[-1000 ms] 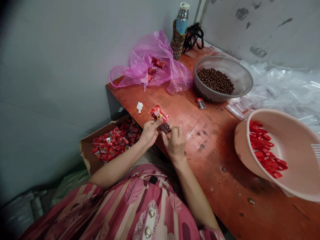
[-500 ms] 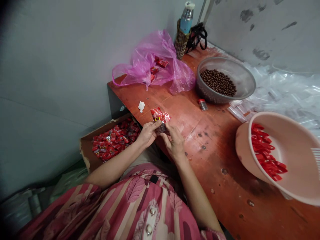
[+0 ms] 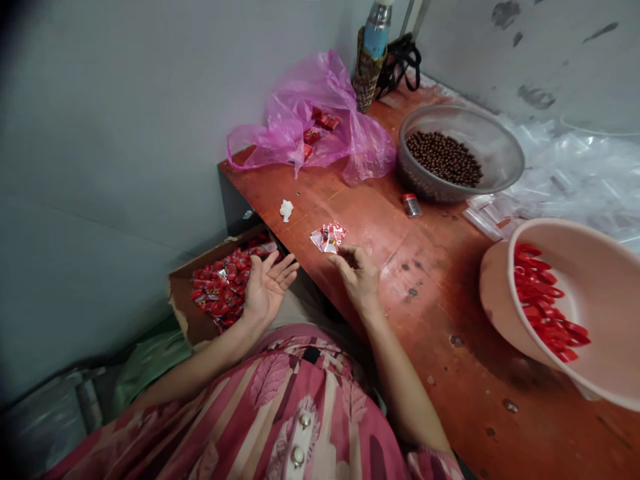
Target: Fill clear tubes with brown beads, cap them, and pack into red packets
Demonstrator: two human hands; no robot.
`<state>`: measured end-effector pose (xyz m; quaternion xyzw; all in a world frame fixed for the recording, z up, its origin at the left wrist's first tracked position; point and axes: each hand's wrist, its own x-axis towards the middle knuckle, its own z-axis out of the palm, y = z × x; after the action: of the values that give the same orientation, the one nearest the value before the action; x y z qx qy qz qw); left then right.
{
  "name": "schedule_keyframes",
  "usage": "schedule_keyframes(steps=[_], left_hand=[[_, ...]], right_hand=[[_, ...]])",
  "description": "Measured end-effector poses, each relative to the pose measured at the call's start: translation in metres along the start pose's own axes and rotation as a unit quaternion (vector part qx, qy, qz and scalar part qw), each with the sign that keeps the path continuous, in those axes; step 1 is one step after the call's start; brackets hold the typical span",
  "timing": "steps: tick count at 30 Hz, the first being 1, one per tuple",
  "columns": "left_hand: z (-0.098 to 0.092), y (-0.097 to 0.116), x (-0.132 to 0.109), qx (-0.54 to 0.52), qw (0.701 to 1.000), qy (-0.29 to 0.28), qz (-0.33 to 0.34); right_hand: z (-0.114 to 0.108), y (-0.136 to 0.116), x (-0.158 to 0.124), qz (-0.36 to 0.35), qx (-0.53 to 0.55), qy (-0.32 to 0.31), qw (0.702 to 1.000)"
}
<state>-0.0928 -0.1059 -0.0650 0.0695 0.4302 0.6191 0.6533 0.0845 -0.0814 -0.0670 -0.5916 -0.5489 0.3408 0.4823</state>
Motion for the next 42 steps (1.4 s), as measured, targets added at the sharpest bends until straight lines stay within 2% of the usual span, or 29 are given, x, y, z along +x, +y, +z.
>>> schedule_keyframes(steps=[2, 4, 5, 8, 10, 12, 16, 18, 21, 22, 23, 24, 25, 27, 28, 29, 31, 33, 34, 36, 37, 39, 41, 42], left_hand=[[-0.004, 0.001, 0.003, 0.068, 0.998, 0.009, -0.001], [0.004, -0.001, 0.012, 0.181, 0.982, -0.037, 0.05], [0.01, -0.003, 0.019, 0.245, 0.962, -0.075, 0.099], [0.034, -0.009, 0.046, 0.416, 0.855, -0.177, 0.253], [0.044, -0.015, 0.063, 0.484, 0.797, -0.195, 0.304], [0.048, -0.022, 0.076, 0.512, 0.775, -0.188, 0.319], [0.043, -0.03, 0.083, 0.497, 0.78, -0.164, 0.342], [0.04, -0.031, 0.082, 0.533, 0.74, -0.166, 0.375], [0.038, -0.029, 0.077, 0.592, 0.65, -0.201, 0.433], [0.039, -0.028, 0.074, 0.589, 0.641, -0.213, 0.443], [0.04, -0.027, 0.07, 0.573, 0.654, -0.222, 0.441], [0.041, -0.026, 0.067, 0.547, 0.687, -0.225, 0.423], [0.043, -0.024, 0.063, 0.51, 0.735, -0.224, 0.385], [0.046, -0.021, 0.057, 0.431, 0.835, -0.233, 0.25], [0.047, -0.019, 0.056, 0.393, 0.871, -0.243, 0.165], [0.048, -0.018, 0.054, 0.358, 0.895, -0.253, 0.085], [0.05, -0.018, 0.054, 0.311, 0.914, -0.26, -0.027], [0.051, -0.018, 0.054, 0.283, 0.928, -0.233, -0.07], [0.051, -0.019, 0.055, 0.275, 0.934, -0.217, -0.075], [0.051, -0.02, 0.054, 0.256, 0.946, -0.185, -0.078], [0.05, -0.02, 0.053, 0.244, 0.951, -0.171, -0.08], [0.05, -0.018, 0.051, 0.215, 0.962, -0.145, -0.088], [0.05, -0.016, 0.05, 0.18, 0.971, -0.12, -0.102], [0.05, -0.015, 0.05, 0.16, 0.975, -0.106, -0.109]], right_hand=[[-0.007, 0.003, 0.003, 0.012, -0.013, 0.02, 1.0], [-0.012, 0.007, 0.004, 0.013, -0.034, 0.026, 0.999], [-0.013, 0.008, 0.004, 0.011, -0.042, 0.024, 0.999], [-0.012, 0.009, 0.003, 0.007, -0.053, 0.008, 0.999], [-0.012, 0.009, 0.003, 0.006, -0.058, -0.005, 0.998], [-0.013, 0.008, 0.003, 0.007, -0.066, -0.015, 0.998], [-0.013, 0.01, 0.009, 0.014, -0.076, -0.016, 0.997], [-0.009, 0.01, 0.016, 0.032, -0.038, 0.001, 0.999], [-0.001, 0.007, 0.027, 0.085, 0.088, 0.001, 0.992], [0.001, 0.004, 0.031, 0.1, 0.122, -0.002, 0.987], [0.002, 0.001, 0.034, 0.11, 0.145, -0.002, 0.983], [0.002, -0.002, 0.036, 0.115, 0.156, 0.0, 0.981], [0.002, -0.005, 0.038, 0.116, 0.161, 0.005, 0.98], [-0.002, -0.011, 0.04, 0.118, 0.167, -0.005, 0.979], [-0.004, -0.013, 0.041, 0.12, 0.167, -0.026, 0.978], [-0.006, -0.014, 0.043, 0.122, 0.162, -0.054, 0.978], [-0.013, -0.014, 0.049, 0.123, 0.133, -0.115, 0.977], [-0.023, -0.011, 0.062, 0.114, 0.076, -0.138, 0.981], [-0.029, -0.009, 0.07, 0.102, 0.028, -0.119, 0.987], [-0.045, -0.004, 0.092, 0.071, -0.113, -0.023, 0.991], [-0.053, 0.0, 0.103, 0.058, -0.199, 0.039, 0.977], [-0.071, 0.008, 0.127, 0.071, -0.341, 0.133, 0.928], [-0.086, 0.018, 0.147, 0.106, -0.375, 0.164, 0.906], [-0.092, 0.024, 0.155, 0.124, -0.367, 0.164, 0.907]])
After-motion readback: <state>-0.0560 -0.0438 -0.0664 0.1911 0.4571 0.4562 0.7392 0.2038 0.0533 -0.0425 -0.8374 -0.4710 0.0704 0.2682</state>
